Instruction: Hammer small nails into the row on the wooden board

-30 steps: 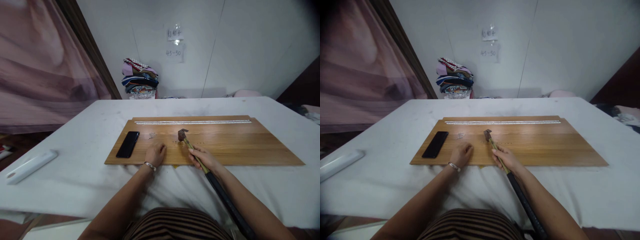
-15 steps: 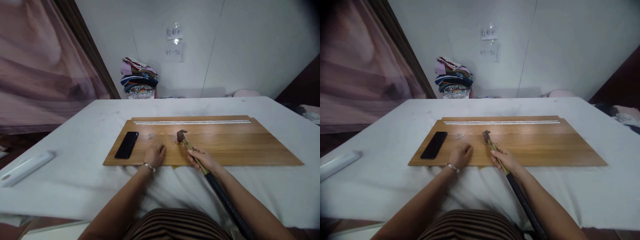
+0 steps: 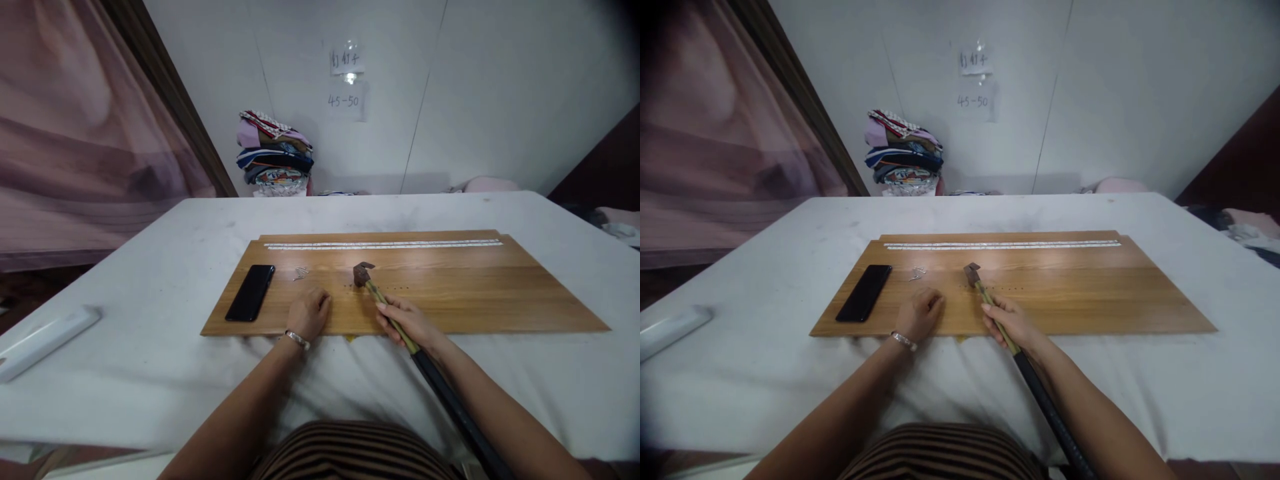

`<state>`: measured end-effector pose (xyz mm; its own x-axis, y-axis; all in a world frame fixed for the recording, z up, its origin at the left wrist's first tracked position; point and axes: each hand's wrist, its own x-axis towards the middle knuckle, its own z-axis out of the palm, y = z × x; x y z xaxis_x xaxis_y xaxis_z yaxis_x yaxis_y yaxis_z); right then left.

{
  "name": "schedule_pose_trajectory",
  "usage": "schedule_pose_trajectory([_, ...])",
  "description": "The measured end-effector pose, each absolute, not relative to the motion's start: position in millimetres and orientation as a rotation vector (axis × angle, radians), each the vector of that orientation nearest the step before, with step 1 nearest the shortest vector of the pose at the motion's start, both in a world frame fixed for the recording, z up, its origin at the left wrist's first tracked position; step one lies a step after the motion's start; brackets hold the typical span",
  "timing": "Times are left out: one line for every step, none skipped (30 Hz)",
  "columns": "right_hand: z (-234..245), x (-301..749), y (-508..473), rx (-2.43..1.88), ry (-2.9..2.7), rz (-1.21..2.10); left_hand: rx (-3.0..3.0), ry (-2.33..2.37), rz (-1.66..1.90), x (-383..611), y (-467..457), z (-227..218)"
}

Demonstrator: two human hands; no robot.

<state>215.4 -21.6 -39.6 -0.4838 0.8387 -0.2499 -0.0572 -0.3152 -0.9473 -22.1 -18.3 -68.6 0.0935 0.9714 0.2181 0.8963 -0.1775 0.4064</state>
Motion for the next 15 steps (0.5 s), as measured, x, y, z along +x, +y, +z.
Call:
schedule_pose_trajectory([-39.9, 215.4, -21.8, -1.045, -1.291, 1.859, 2.186, 1.894, 0.667, -22.0, -18.4, -68.6])
schedule_pose_trajectory([-40.5, 215.5, -22.0, -1.046, -1.286, 1.856, 2.181, 1.892, 0.669, -21.9, -18.5, -68.6])
schedule_pose_trajectory([-41.4, 215.5, -22.1, -1.047, -1.284, 1.856, 2.179, 1.888, 0.667, -21.9, -18.6, -68.7])
schedule_pose_trajectory([-42.4, 215.6, -22.2, -1.049, -1.286, 1.856, 2.178, 1.885, 0.661, -21.9, -18.6, -68.9])
schedule_pose_trajectory([-43.4, 215.6, -22.1, -1.054, -1.291, 1.854, 2.179, 1.882, 0.654, -21.9, -18.7, -69.1])
schedule_pose_trajectory([-44.2, 215.6, -22.1, -1.059, -1.297, 1.854, 2.181, 1.883, 0.645, -22.0, -18.8, -69.4])
schedule_pose_trajectory([-44.8, 215.5, -22.1, -1.062, -1.303, 1.856, 2.183, 1.884, 0.635, -22.1, -18.8, -69.6])
schedule_pose_trajectory([-45.0, 215.3, -22.2, -1.064, -1.305, 1.860, 2.184, 1.885, 0.627, -22.3, -18.9, -69.9])
schedule_pose_trajectory([-44.9, 215.0, -22.3, -1.064, -1.303, 1.868, 2.182, 1.886, 0.620, -22.5, -18.9, -70.1])
schedule_pose_trajectory([-44.5, 214.8, -22.6, -1.065, -1.298, 1.872, 2.177, 1.885, 0.615, -22.8, -18.9, -70.3])
schedule_pose_trajectory([-44.0, 214.5, -22.9, -1.067, -1.291, 1.875, 2.172, 1.882, 0.612, -23.1, -18.9, -70.5])
schedule_pose_trajectory([-43.5, 214.3, -23.2, -1.069, -1.284, 1.876, 2.165, 1.879, 0.610, -23.5, -18.8, -70.7])
schedule_pose_trajectory([-43.2, 214.1, -23.5, -1.070, -1.278, 1.874, 2.161, 1.876, 0.609, -23.8, -18.8, -71.0])
schedule_pose_trajectory([-43.0, 214.0, -23.8, -1.070, -1.273, 1.877, 2.159, 1.872, 0.608, -24.1, -18.7, -71.4])
schedule_pose_trajectory([-42.9, 213.9, -24.1, -1.070, -1.268, 1.876, 2.159, 1.869, 0.609, -24.4, -18.6, -72.1])
